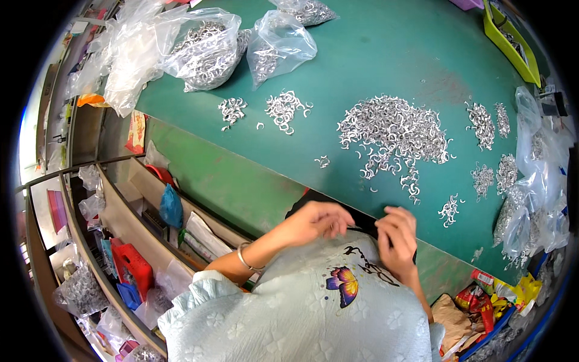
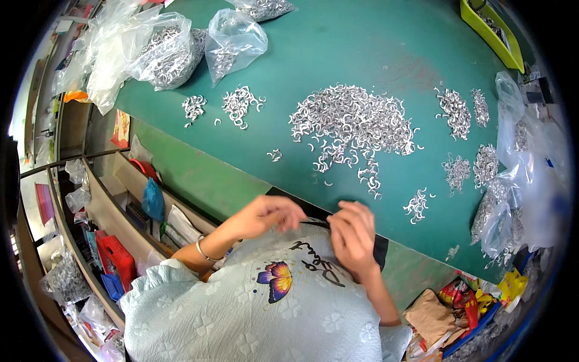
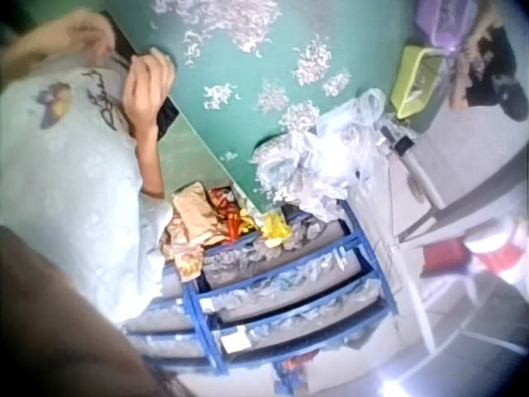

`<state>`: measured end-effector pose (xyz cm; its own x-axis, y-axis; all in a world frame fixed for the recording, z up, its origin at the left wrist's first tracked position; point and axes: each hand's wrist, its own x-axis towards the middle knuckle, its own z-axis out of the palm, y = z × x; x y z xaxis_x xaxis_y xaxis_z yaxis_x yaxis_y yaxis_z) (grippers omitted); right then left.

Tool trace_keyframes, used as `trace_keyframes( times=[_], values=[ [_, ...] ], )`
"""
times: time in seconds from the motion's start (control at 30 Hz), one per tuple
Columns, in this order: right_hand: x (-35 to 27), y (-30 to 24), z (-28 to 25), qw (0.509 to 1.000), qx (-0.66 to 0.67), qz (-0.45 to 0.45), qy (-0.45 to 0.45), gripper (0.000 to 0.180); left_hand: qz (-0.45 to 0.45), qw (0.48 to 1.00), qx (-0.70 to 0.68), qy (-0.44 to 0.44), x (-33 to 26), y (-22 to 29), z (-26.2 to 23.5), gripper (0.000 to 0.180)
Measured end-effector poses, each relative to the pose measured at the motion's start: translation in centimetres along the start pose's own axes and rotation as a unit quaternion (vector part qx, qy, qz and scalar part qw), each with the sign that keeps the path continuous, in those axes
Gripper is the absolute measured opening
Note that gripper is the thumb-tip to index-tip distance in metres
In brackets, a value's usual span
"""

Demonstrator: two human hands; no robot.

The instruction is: The person sorts small C-shaped metal components by hand on a green work surface, moving them from a large central pile into smaller organized groups.

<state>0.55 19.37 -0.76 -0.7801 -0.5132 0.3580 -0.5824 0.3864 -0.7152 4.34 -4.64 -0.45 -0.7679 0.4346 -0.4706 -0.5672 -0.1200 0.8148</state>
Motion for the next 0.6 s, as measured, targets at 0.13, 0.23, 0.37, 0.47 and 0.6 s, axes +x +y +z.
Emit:
trace_keyframes(
  times=[0.13,0.23,0.37,0.47,0.6],
  values=[
    [1.1,0.0,0.1,0.994,-0.063,0.088,-0.002,0.026,0.303,0.839,0.304,0.333,1.1,2.6,-0.5,0.041],
    [2.6,-0.1,0.1,0.987,-0.126,0.097,-0.020,0.033,0.334,0.764,0.425,0.352,3.9,1.5,-2.1,0.039],
    [4.2,0.2,0.7,0.975,-0.185,0.096,-0.075,0.046,0.311,0.770,0.434,0.348,5.0,1.0,-2.1,0.034],
    [5.6,0.0,1.4,0.962,-0.224,0.078,-0.133,0.053,0.314,0.752,0.452,0.363,4.9,1.1,-1.6,0.030],
    [5.6,0.4,1.0,0.945,-0.252,0.072,-0.197,0.054,0.299,0.732,0.485,0.374,5.1,1.1,-0.8,0.028]
  ],
)
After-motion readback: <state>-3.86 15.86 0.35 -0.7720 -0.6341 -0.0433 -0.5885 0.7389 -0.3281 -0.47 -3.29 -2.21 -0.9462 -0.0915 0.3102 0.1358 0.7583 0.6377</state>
